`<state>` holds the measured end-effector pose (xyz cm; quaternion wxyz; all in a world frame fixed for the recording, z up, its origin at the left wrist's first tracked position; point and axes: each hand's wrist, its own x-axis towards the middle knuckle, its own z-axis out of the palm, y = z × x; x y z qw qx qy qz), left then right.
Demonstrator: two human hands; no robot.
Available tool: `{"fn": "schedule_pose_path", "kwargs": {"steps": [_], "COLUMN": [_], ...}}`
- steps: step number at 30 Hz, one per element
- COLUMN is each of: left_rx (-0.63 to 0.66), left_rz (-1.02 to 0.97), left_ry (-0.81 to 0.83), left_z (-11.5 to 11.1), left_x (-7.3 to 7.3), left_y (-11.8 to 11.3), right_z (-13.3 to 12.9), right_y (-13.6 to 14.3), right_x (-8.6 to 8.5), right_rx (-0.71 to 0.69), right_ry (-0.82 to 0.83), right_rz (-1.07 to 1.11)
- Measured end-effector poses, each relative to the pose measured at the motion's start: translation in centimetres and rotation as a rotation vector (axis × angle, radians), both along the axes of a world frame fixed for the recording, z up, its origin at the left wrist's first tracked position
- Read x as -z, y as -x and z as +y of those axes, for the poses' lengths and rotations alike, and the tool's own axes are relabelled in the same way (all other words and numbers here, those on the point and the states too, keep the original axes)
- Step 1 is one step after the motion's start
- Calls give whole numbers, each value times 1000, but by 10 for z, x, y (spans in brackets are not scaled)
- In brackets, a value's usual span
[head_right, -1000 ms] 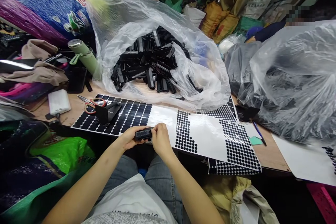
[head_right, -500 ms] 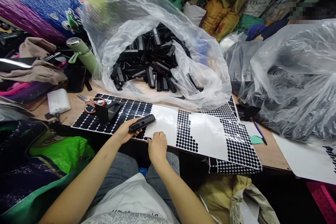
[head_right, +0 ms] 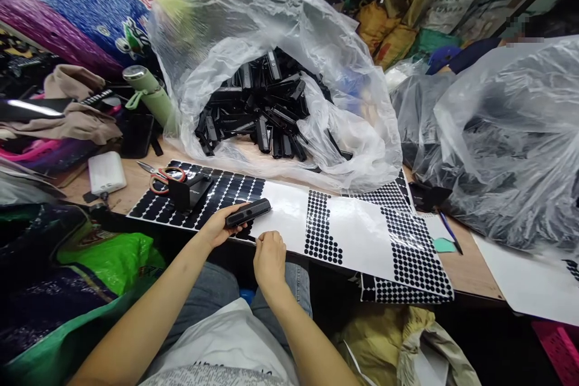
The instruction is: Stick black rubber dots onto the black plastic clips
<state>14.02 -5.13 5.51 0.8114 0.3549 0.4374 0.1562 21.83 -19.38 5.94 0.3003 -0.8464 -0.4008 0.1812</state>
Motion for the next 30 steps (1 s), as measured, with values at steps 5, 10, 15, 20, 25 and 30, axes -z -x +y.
{"fn": "schedule_pose_path", "kwargs": {"steps": [5, 10, 15, 20, 25, 30], "left_rx": [114, 169, 171, 187, 201, 197], "left_rz": [-3, 8, -10, -24, 8, 6], "left_ry": [55, 73, 83, 59, 43, 25], "left_z": [-12, -26, -33, -37, -40, -41], "left_x": [-18, -35, -43, -49, -52, -53], "left_y": [-3, -10, -14, -13, -13, -14], "right_z": [3, 15, 16, 12, 11, 12], "right_y": [-33, -49, -47, -47, -46, -43], "right_x": [-53, -80, -78, -78, -76, -73], "right_rx": [-172, -325, -319, -320, -307, -276], "right_ry": [-146, -13, 3, 27, 15, 3], "right_rz": [317, 365, 343, 345, 352, 325]}}
